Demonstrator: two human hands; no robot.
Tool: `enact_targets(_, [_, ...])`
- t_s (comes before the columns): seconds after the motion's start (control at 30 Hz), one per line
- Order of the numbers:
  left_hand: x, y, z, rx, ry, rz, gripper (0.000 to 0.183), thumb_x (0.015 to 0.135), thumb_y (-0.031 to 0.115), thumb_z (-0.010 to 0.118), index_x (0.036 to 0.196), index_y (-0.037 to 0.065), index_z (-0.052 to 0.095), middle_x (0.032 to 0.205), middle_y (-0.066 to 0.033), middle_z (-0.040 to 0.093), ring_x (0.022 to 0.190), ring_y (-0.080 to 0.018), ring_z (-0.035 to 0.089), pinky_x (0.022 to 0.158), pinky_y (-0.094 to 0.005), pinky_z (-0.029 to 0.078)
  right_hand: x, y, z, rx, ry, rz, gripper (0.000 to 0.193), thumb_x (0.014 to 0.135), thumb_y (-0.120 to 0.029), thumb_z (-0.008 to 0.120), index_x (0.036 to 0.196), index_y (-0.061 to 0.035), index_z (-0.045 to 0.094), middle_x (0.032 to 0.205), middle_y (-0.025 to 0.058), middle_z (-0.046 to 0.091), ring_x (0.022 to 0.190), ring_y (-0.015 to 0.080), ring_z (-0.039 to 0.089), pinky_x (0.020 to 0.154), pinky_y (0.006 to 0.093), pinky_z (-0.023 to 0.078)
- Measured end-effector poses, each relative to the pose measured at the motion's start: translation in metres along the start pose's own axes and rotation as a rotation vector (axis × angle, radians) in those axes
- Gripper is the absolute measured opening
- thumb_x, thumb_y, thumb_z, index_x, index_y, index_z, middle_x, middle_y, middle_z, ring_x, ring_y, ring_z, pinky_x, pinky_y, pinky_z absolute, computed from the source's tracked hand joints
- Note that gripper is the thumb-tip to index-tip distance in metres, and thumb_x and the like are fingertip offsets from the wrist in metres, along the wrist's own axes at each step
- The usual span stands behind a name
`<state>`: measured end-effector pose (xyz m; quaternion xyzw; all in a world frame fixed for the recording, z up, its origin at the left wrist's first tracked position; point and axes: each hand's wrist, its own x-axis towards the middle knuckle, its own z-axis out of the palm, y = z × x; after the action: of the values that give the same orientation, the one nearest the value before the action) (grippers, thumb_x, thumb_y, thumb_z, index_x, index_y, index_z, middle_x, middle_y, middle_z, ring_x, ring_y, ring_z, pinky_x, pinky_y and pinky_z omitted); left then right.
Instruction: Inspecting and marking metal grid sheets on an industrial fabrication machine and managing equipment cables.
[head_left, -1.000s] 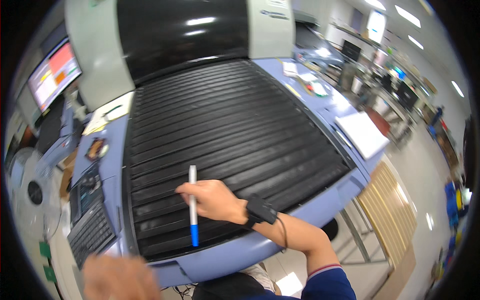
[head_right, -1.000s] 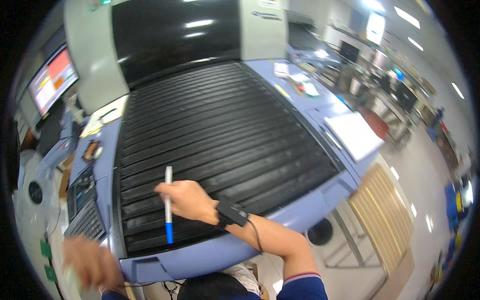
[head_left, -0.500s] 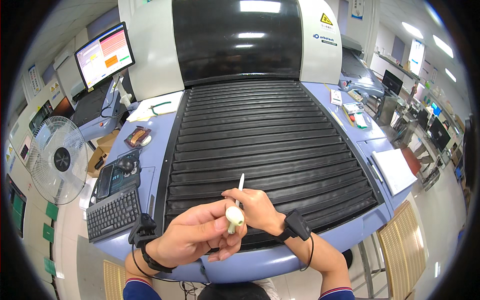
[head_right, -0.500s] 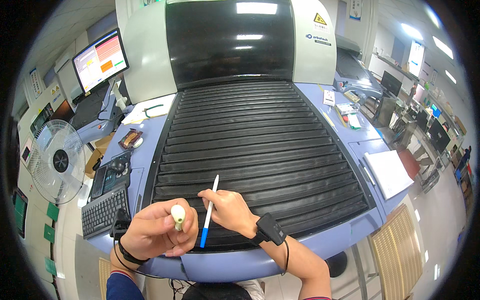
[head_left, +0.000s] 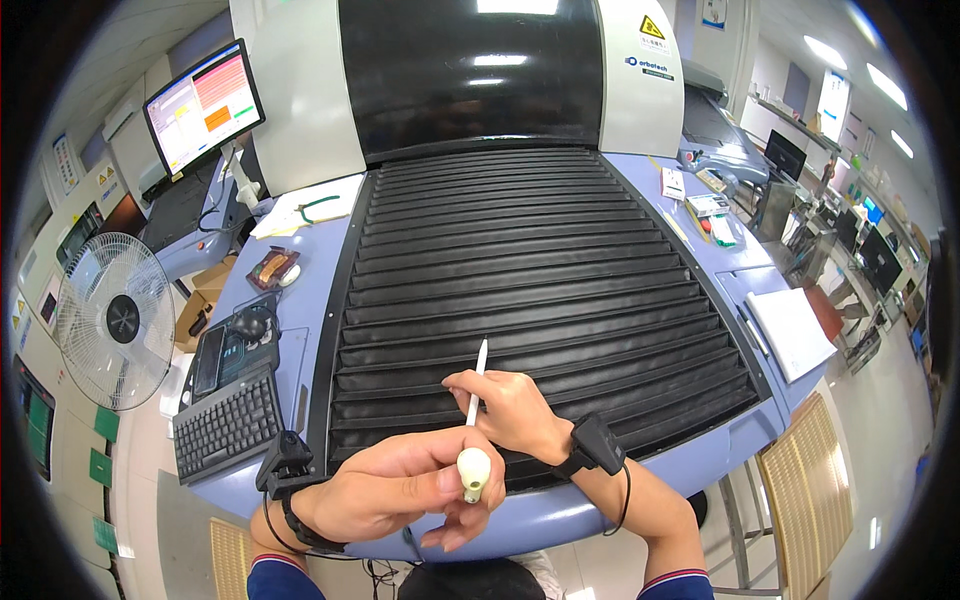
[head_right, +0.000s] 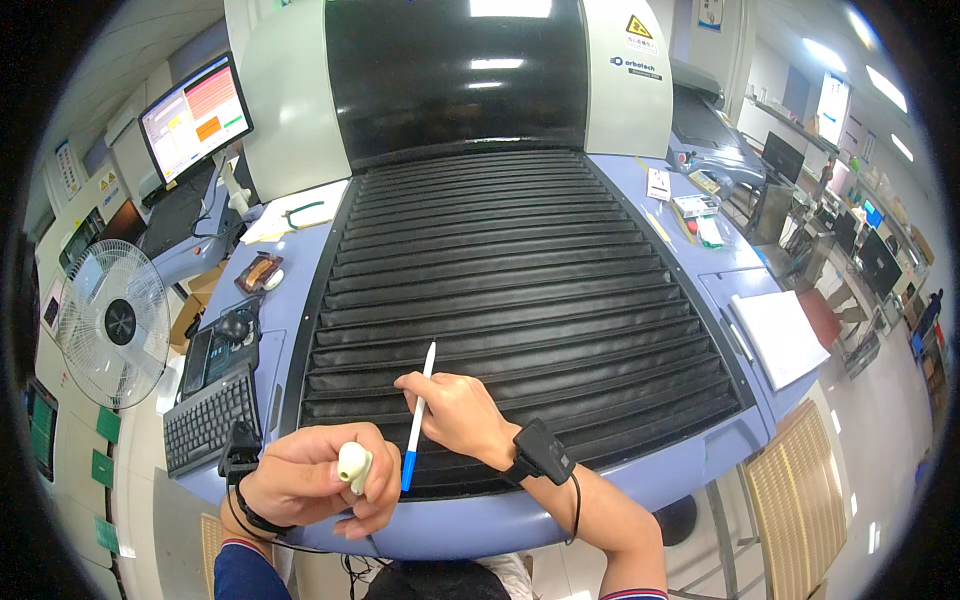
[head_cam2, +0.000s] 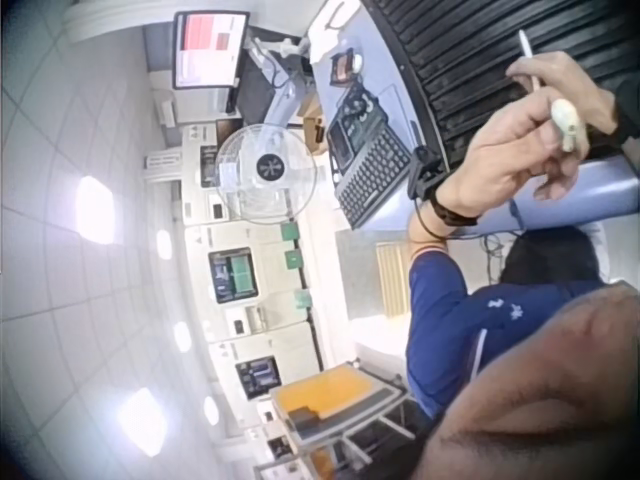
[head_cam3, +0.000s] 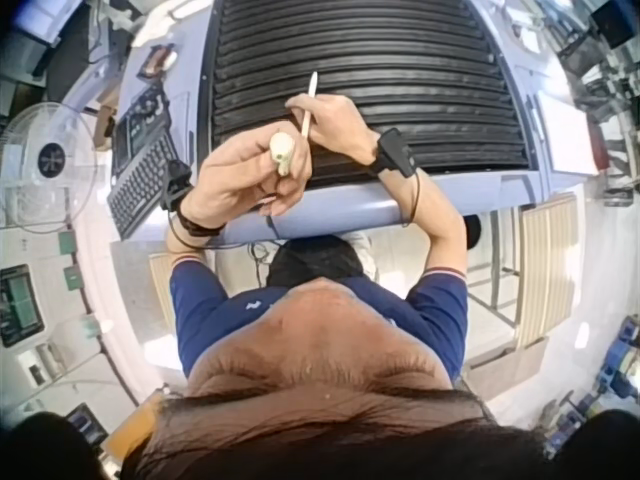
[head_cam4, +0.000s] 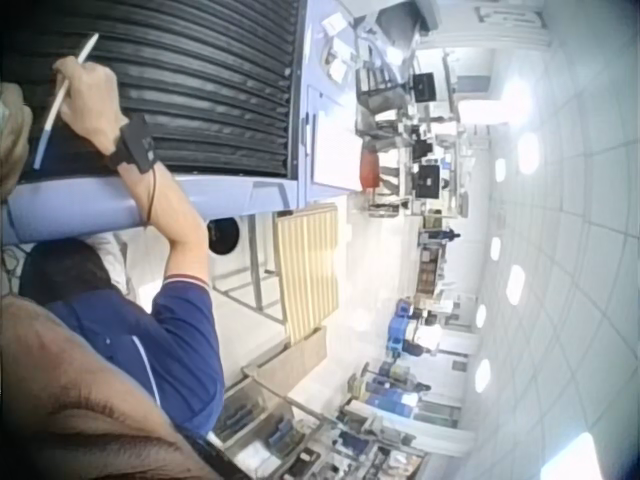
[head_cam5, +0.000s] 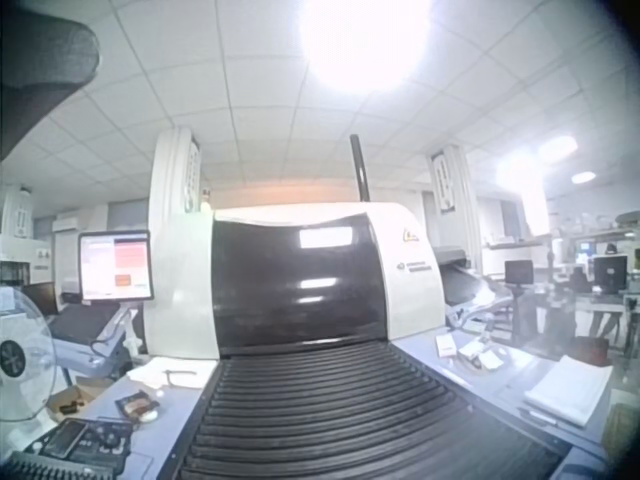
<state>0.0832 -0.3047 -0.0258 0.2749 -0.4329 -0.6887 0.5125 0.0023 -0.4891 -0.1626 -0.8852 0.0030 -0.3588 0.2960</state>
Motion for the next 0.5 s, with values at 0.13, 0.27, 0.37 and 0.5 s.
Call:
enact_targets(0.13, [0.001,0.0,0.003,-0.026,-0.015,0.001,0.033,0.106,0.033,0.04,0.109,0.001,0.05,0.086,-0.0032,0.046,0.074,-0.0109,0.054,0.055,-0.022,0.038,0.001,-0.003,-0.002,0.005,-0.019,0.016,0.025,0.079,-0.002,0.064,0.103,-0.0046,0.063,0.075,0.0078,0.068,0.07,0.0286,0.068,0.06,0.0384,0.055])
enact_targets(0.27, [0.0,0.003,0.009,-0.046,0.025,-0.026,0.033,0.104,0.031,0.043,0.103,-0.001,0.05,0.084,-0.0076,0.048,0.07,-0.0143,0.053,0.054,-0.024,0.038,0.001,-0.003,0.0,0.004,-0.023,0.007,0.026,0.078,-0.002,0.064,0.104,-0.0046,0.063,0.075,0.0081,0.068,0.07,0.0288,0.069,0.061,0.0387,0.055])
enact_targets(0.37, [-0.003,0.003,0.012,-0.069,0.082,-0.04,0.032,0.102,0.029,0.047,0.098,-0.003,0.05,0.082,-0.0122,0.051,0.066,-0.0179,0.052,0.054,-0.0271,0.038,0.001,-0.006,0.002,0.008,-0.03,0.006,0.028,0.078,-0.003,0.065,0.105,-0.0046,0.062,0.075,0.0083,0.068,0.07,0.0291,0.069,0.061,0.0389,0.055])
enact_targets(0.5, [-0.001,0.0,0.006,-0.011,0.013,-0.015,0.031,0.106,0.029,0.042,0.108,-0.001,0.05,0.088,-0.0053,0.049,0.072,-0.0129,0.052,0.058,-0.0241,0.039,-0.006,0.002,-0.003,-0.02,-0.041,0.032,0.028,0.078,-0.004,0.065,0.106,-0.0052,0.062,0.076,0.0089,0.068,0.07,0.0303,0.068,0.061,0.0401,0.055])
